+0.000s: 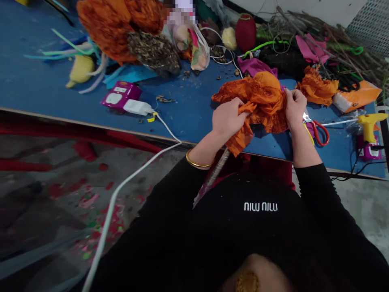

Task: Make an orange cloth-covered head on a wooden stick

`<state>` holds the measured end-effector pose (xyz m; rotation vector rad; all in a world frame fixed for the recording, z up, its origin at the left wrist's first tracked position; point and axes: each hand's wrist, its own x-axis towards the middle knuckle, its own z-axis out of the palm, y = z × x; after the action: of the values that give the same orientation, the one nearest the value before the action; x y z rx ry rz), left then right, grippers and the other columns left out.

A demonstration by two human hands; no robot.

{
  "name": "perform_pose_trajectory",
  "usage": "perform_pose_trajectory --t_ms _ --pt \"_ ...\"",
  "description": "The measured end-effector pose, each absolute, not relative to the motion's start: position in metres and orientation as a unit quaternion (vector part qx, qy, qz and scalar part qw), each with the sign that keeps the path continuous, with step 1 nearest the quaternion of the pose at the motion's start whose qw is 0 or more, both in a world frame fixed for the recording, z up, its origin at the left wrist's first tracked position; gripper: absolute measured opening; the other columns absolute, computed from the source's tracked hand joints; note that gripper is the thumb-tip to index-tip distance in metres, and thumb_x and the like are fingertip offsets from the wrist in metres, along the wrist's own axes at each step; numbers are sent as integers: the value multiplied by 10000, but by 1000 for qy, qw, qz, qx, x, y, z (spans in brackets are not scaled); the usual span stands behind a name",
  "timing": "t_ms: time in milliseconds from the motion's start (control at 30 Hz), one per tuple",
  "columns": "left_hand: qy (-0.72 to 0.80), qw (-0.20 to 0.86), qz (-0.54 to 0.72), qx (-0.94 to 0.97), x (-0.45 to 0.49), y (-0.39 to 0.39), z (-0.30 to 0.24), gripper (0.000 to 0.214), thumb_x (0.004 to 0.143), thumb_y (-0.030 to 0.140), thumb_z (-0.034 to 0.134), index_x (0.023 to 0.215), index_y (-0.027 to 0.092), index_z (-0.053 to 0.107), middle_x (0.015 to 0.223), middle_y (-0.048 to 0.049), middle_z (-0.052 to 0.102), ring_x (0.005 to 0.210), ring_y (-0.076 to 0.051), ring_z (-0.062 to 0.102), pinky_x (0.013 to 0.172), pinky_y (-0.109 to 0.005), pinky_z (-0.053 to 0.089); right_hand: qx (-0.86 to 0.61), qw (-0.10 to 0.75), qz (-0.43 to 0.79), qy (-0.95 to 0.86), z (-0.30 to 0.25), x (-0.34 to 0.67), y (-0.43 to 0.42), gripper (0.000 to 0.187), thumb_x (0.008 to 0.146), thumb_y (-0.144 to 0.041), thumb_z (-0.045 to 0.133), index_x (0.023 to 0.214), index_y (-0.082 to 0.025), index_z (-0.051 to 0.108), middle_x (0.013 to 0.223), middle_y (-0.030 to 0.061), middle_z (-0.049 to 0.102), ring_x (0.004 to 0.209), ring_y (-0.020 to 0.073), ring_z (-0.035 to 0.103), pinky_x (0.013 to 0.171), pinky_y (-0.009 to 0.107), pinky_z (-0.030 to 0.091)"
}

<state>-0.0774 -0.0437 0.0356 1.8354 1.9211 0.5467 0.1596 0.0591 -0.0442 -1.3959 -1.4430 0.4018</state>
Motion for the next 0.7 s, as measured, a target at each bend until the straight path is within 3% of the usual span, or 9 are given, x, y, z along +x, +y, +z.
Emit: perform_pose_trajectory --t_ms 133,300,400,467,600,700 --pt "643 259 210 690 -95 -37 30 153 960 298 574 875 197 651 969 -91 726 1035 -299 661 958 -385 465 -592 515 169 -597 -48 156 60 522 985 -669 512 712 -225 480 709 -14 460 837 185 583 873 397 551" --pt "593 425 299 615 -106 -29 24 129 892 201 525 906 163 648 932 -56 711 963 -232 659 895 -330 517 -616 457 164 -620 -25 158 44 504 1015 -644 479 776 -209 569 791 24 585 875 200 615 911 411 544" --pt "578 505 309 562 -112 -30 23 212 794 159 556 964 148 682 962 -59 731 962 -231 680 880 -325 543 -646 372 81 -662 2 179 9 436 1038 -591 456 1021 -209 666 1077 100 679 1007 235 645 941 421 523" --pt "565 535 308 547 -115 -31 22 320 745 135 554 1027 139 706 999 -61 743 980 -232 694 900 -334 552 -704 284 10 -651 17 200 -23 415 1018 -558 495 1154 -206 667 1253 171 646 1041 276 652 908 440 518" --pt "586 535 280 540 -118 -33 21 338 764 148 572 1058 150 738 988 -51 752 999 -236 707 922 -345 546 -766 111 -35 -632 19 238 -78 440 918 -453 617 1211 -127 664 1164 246 654 1013 343 646 854 464 511" --pt "597 495 269 571 -115 -33 27 209 883 328 657 987 169 744 980 -51 758 1034 -241 692 939 -337 528 -742 46 -38 -667 10 251 -95 529 873 -383 615 1308 -82 618 1163 260 652 1061 375 618 898 485 494"
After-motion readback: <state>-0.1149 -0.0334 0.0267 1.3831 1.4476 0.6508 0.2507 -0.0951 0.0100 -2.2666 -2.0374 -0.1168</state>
